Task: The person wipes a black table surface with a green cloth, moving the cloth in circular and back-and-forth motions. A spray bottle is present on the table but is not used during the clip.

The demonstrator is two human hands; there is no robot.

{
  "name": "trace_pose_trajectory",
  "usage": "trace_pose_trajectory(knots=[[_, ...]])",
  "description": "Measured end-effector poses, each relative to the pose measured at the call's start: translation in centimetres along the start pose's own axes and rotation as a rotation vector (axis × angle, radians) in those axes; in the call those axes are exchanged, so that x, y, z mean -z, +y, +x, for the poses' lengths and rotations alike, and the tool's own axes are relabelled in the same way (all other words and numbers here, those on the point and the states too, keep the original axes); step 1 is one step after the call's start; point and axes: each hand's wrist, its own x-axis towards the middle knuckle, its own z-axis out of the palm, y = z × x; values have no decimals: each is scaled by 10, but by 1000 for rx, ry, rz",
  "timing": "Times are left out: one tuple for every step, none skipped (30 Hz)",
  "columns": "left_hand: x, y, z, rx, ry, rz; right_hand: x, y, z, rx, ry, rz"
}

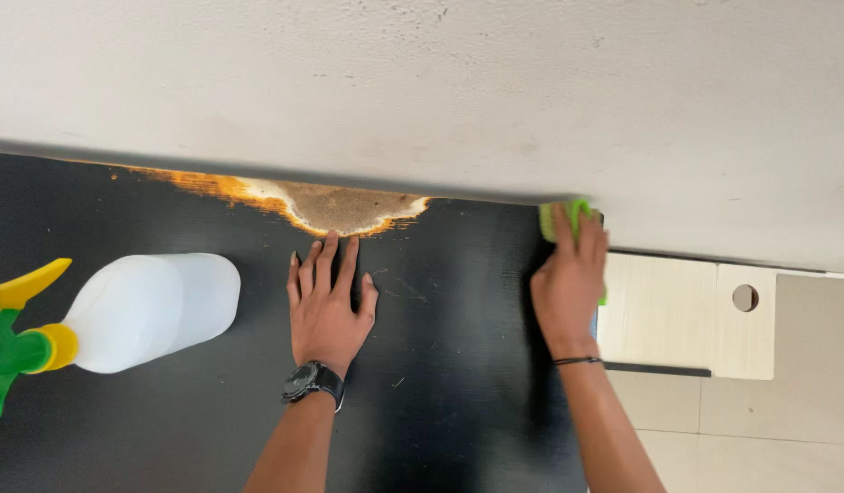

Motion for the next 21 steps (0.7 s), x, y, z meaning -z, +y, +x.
trace_pose_trajectory(knots=[[1,1,0,-3,2,2,0,-10,-3,20,8,15],[1,1,0,-6,5,3,0,-19,-8,40,16,30],[1,2,1,-8,7,4,1,-27,-13,60,24,45],[2,2,1,-9,10,2,2,-36,-21,68,19,58],[2,2,1,-8,11,-1,4,-43,-31,78,12,70],[2,2,1,-8,12,-4,7,-48,-42,87,6,82],[1,2,1,-7,13,-4,11,-51,-54,89,-20,90],[1,2,1,-7,13,-4,14,-52,-68,91,-45,98],[1,1,1,-7,16,-2,17,-54,-82,94,-69,109],[1,1,2,-9,17,1,19,-51,-93,99,-88,92],[1,2,2,-11,19,6,22,-44,-102,105,-107,79],[1,2,2,-12,21,11,25,-36,-110,111,-125,65],[2,2,3,-5,17,10,27,-28,-115,94,-113,63],[2,2,3,2,13,9,30,-19,-119,77,-102,60],[3,3,1,9,-2,4,34,-10,-123,55,-99,54],[3,3,1,3,-2,-1,35,-2,-121,43,-76,48],[3,3,2,0,1,-8,35,7,-113,36,-52,41],[3,2,2,-2,5,-15,34,12,-105,29,-29,34],[3,2,3,-1,9,-18,34,16,-95,8,-12,52],[3,2,4,-1,13,-20,34,20,-82,-13,4,70],[4,3,2,2,15,-22,34,23,-69,-33,18,88]])
